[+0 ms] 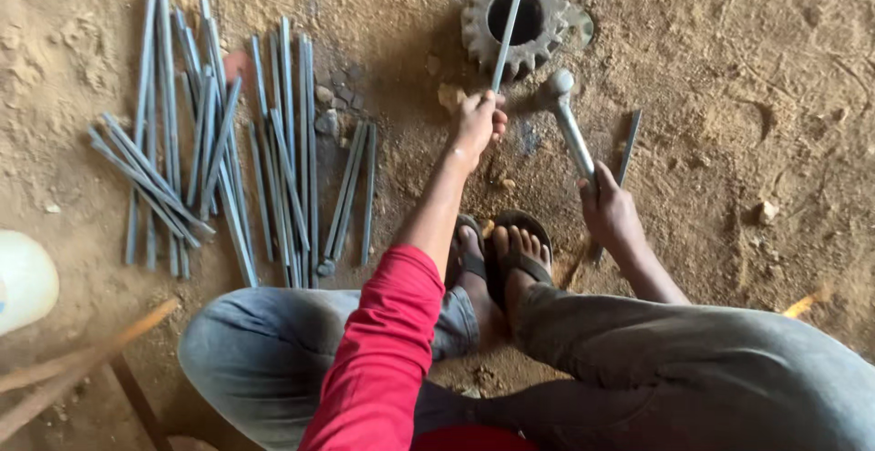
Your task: The person sits on the ground and repeatedly hammers metal rods into a central hole of a gear-like metal object. They pick up rods from a pile, position them, and strike them with a hammer.
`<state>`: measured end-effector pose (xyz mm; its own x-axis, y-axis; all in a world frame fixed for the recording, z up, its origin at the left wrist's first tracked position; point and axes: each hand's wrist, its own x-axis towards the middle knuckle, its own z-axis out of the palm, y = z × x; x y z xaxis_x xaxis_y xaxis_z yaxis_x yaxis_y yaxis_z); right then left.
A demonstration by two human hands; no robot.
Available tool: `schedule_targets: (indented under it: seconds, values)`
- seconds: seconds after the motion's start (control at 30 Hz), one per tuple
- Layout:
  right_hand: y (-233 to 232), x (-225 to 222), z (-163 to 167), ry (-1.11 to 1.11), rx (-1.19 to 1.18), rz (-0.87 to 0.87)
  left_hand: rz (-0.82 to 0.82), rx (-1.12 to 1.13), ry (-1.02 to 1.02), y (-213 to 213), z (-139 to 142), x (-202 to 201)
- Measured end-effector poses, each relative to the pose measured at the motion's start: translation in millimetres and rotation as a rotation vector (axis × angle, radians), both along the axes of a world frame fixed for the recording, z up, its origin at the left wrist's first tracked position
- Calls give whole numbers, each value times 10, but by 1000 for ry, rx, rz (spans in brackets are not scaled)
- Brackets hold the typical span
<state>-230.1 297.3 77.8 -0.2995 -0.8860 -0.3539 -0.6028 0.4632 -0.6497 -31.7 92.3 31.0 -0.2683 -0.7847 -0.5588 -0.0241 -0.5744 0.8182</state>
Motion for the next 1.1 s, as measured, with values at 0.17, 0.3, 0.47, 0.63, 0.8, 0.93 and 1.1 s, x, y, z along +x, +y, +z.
schedule_targets:
  seconds: [0.17,0.3,0.47,0.63,0.8,0.93,1.1]
  values:
    - [-36,-10,30,57,-19,6,-75,75,-6,20,206,77]
    - [-63,6,57,20,73,-12,-107,68,101,40,341,111]
    - [-43,4,1,16,117,-26,-227,-17,-65,186,342,183]
    - [-10,5,-97,46,21,-8,-287,-19,121,254,411,202]
    - [-5,-12,-97,14,74,-4,-338,-453,136,72,907,37]
    - [-15,-12,-49,-49,100,-23,-147,29,231,17,1469,-68]
    - [-32,-20,-43,-24,99,-36,-152,39,513,324,1492,-97]
